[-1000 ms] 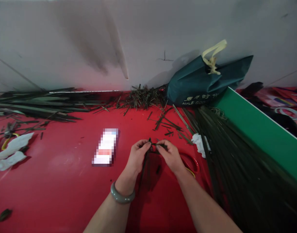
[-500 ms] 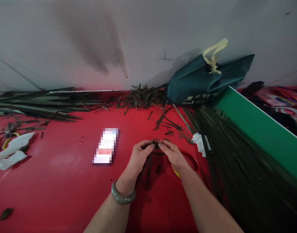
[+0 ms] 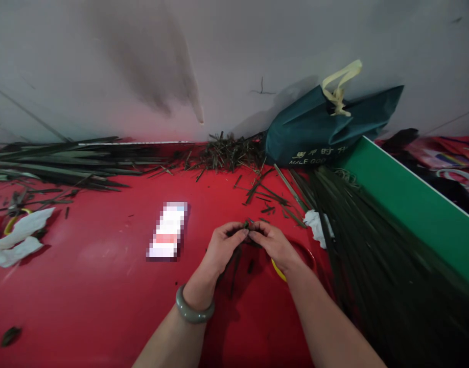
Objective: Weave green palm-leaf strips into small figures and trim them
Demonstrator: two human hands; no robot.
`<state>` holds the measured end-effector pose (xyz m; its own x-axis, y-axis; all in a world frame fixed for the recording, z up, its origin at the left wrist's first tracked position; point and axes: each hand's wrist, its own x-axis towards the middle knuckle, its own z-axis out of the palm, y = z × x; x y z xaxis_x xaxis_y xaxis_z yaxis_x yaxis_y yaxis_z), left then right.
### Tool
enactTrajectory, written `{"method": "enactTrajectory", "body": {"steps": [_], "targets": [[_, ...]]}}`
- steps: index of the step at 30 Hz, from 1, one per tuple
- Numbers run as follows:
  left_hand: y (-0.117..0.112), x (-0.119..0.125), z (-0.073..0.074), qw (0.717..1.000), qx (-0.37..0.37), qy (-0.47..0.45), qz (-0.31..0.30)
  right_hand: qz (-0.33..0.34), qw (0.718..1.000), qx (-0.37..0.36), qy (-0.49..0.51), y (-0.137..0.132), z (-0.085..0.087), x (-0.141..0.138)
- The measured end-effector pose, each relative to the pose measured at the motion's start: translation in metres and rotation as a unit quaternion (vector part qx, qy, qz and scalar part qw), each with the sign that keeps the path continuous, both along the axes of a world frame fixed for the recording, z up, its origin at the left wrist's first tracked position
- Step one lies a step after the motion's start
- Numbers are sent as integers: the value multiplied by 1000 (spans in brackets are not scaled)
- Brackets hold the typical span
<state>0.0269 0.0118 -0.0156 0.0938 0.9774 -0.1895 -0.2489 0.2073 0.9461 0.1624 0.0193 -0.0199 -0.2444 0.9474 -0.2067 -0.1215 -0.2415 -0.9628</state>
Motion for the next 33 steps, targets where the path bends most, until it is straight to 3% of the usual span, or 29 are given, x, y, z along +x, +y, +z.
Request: {"method": "enactTrajectory", "body": {"steps": [8, 20, 26, 33], "targets": [[-1, 1, 0, 999, 18, 36, 5, -2, 1000, -14, -9, 0, 2, 0], [-2, 8, -7, 994, 37, 75, 64, 1, 986, 92, -141, 2, -4, 0], [-1, 7, -9, 989, 41, 120, 74, -16, 959, 149, -239, 4, -9, 0], [-2, 6, -13, 984, 55, 148, 79, -20, 950, 165, -263, 4, -9, -2]]}}
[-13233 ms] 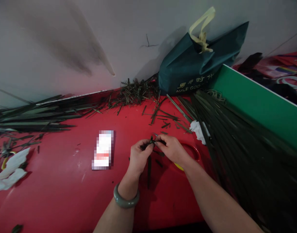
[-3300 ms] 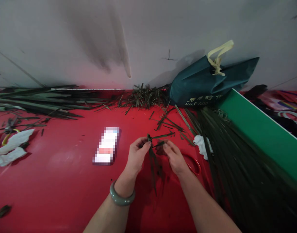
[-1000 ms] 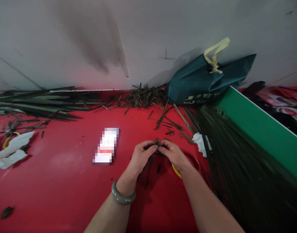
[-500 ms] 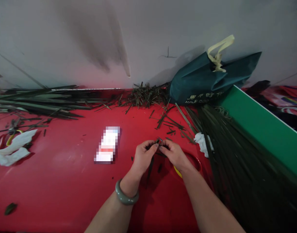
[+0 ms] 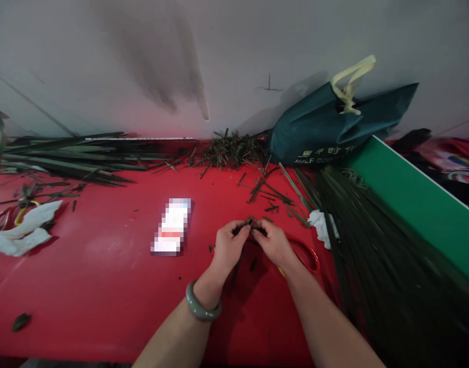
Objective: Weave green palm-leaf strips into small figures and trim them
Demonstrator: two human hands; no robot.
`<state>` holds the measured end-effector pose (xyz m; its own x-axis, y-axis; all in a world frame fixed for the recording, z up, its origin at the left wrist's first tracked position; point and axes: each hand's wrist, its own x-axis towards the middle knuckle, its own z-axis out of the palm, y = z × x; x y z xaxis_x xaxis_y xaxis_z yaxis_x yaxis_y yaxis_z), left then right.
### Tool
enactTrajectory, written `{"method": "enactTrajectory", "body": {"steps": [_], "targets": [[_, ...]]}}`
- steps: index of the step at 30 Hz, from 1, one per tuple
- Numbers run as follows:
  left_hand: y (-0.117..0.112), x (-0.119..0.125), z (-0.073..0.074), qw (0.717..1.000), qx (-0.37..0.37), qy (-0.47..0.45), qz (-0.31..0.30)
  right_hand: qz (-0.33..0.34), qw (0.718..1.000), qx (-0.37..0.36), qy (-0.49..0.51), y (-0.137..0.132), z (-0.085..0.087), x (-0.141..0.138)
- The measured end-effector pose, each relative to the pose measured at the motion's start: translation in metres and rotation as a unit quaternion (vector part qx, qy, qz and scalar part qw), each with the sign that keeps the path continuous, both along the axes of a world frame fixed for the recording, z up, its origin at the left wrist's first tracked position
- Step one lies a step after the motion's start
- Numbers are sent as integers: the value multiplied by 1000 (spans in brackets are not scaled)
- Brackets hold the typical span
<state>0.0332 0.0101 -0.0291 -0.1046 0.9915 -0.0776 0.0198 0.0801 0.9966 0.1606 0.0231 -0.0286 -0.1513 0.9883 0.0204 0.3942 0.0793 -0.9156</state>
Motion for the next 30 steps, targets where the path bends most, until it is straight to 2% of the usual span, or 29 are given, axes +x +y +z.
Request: {"method": "enactTrajectory", "body": {"steps": [4, 7, 10, 14, 17, 20, 23, 26, 30], "targets": [[0, 0, 1, 999, -13, -42, -5, -12, 1000, -5, 24, 0, 0, -1], [0, 0, 7, 992, -30, -122, -22, -40, 993, -34, 107, 1, 0, 2], [-1, -1, 13, 977, -80, -187, -60, -86, 975, -64, 196, 2, 1, 6], [-2, -2, 14, 960, -142, -214, -114, -117, 959, -75, 248, 4, 1, 8], [-2, -3, 11, 955, -152, -230, -108, -124, 957, -51, 257, 6, 0, 9], [0, -4, 9, 955, -147, -245, -75, -161, 963, 33, 212, 7, -1, 11], [2, -4, 10, 957, -142, -251, -37, -183, 967, 138, 114, 5, 1, 11], [3, -3, 13, 967, -123, -222, -14, -138, 968, 206, 22, 0, 4, 8], [2, -2, 14, 977, -107, -182, -19, -70, 975, 210, -33, -3, 4, 3]]}}
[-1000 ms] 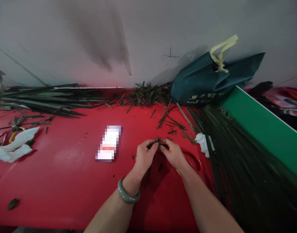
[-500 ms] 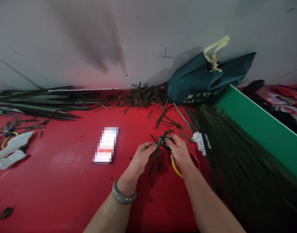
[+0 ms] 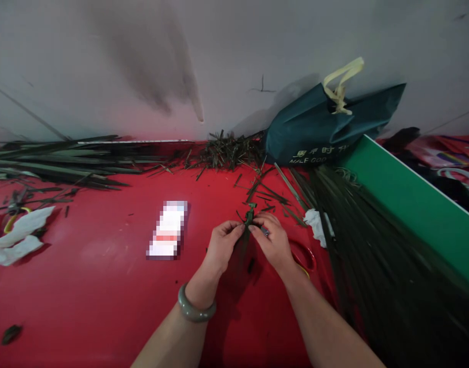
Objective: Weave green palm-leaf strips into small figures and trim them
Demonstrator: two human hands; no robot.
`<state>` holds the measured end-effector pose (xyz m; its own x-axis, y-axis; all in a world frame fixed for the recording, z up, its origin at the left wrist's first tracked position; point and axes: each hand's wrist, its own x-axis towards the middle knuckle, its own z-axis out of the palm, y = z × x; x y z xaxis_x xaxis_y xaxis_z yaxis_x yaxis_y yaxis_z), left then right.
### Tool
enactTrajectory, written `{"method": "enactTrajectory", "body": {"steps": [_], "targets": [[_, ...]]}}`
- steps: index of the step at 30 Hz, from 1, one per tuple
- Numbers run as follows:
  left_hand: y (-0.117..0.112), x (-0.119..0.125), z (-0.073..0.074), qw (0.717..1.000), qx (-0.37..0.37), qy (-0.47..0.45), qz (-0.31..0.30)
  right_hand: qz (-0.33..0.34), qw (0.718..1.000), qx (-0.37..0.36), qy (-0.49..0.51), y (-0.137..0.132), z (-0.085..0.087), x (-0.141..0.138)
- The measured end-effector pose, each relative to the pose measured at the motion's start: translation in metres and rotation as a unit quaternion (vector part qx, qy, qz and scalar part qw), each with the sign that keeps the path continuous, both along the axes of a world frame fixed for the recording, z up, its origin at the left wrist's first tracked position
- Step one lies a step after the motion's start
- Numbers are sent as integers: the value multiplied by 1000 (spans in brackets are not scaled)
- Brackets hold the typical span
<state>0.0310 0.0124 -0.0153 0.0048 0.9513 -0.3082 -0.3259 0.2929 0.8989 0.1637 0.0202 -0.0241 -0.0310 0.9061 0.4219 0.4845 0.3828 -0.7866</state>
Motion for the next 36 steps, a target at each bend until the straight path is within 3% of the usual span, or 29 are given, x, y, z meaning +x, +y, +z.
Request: {"method": "enactTrajectory", "body": {"steps": [7, 14, 19, 23, 28, 36], "targets": [[0, 0, -2, 1000, 11, -8, -1, 14, 993, -103, 52, 2, -7, -1], [0, 1, -5, 996, 71, -43, -41, 39, 990, -117, 75, 0, -5, -2], [1, 0, -7, 997, 68, -47, 12, 3, 998, -64, 29, -3, 0, -3], [2, 0, -9, 995, 73, -46, 44, 22, 994, -102, 18, -5, 0, -7], [1, -1, -10, 994, 102, -35, 29, 108, 960, -222, 134, -6, -2, -14], [0, -2, -5, 993, 109, -39, -10, 147, 917, -281, 240, -6, 2, -14]]}}
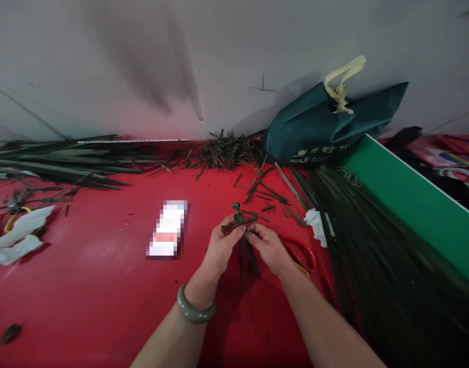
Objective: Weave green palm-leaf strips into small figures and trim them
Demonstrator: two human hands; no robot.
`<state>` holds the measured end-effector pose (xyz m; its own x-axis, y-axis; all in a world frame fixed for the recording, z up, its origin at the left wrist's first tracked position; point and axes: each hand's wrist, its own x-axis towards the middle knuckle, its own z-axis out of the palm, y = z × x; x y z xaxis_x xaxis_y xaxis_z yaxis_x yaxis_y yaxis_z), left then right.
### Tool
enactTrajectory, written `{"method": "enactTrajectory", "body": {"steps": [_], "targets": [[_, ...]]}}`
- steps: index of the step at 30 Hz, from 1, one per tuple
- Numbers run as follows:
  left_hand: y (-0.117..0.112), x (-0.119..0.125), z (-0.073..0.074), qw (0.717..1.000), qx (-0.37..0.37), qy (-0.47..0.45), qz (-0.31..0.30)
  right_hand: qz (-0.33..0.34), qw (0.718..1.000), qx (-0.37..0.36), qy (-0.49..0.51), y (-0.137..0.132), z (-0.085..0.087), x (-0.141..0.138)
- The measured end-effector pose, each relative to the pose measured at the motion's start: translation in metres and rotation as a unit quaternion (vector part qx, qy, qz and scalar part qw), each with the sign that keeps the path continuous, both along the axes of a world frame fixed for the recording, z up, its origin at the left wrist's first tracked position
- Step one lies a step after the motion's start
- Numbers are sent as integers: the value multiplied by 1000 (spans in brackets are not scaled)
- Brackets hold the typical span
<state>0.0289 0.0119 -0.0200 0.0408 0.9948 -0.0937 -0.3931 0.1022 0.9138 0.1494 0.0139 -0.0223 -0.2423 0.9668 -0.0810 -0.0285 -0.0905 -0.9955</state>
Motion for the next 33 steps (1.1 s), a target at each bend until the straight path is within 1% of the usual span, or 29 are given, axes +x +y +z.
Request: {"method": "enactTrajectory", "body": {"steps": [3, 6, 9, 14, 17, 20, 25, 28, 31, 33], "targets": [[-1, 1, 4, 999, -2, -33, -25, 14, 999, -32, 36, -2, 2, 1], [-3, 0, 5, 998, -3, -49, -42, 10, 996, -67, 61, -4, 4, 1], [-3, -1, 5, 997, -12, -58, -48, 1, 995, -80, 61, -4, 5, 1], [-1, -2, 0, 997, -16, -66, -26, 0, 1000, -31, 5, -2, 2, 2], [0, -3, -3, 998, -16, -59, -11, 14, 999, 3, -35, 0, -3, 4], [1, -4, -3, 998, -20, -54, -2, 29, 997, 22, -65, 1, -5, 6], [1, -3, -1, 997, -39, -62, 4, 40, 995, 43, -84, 0, -2, 6], [2, -3, -1, 997, -45, -60, 6, 26, 996, 36, -71, 0, 1, 5], [2, -2, 0, 997, -46, -61, 13, -18, 999, 26, -43, 1, 1, 5], [2, -1, 2, 998, -42, -48, 6, -52, 998, 29, -30, 2, -1, 5]]}}
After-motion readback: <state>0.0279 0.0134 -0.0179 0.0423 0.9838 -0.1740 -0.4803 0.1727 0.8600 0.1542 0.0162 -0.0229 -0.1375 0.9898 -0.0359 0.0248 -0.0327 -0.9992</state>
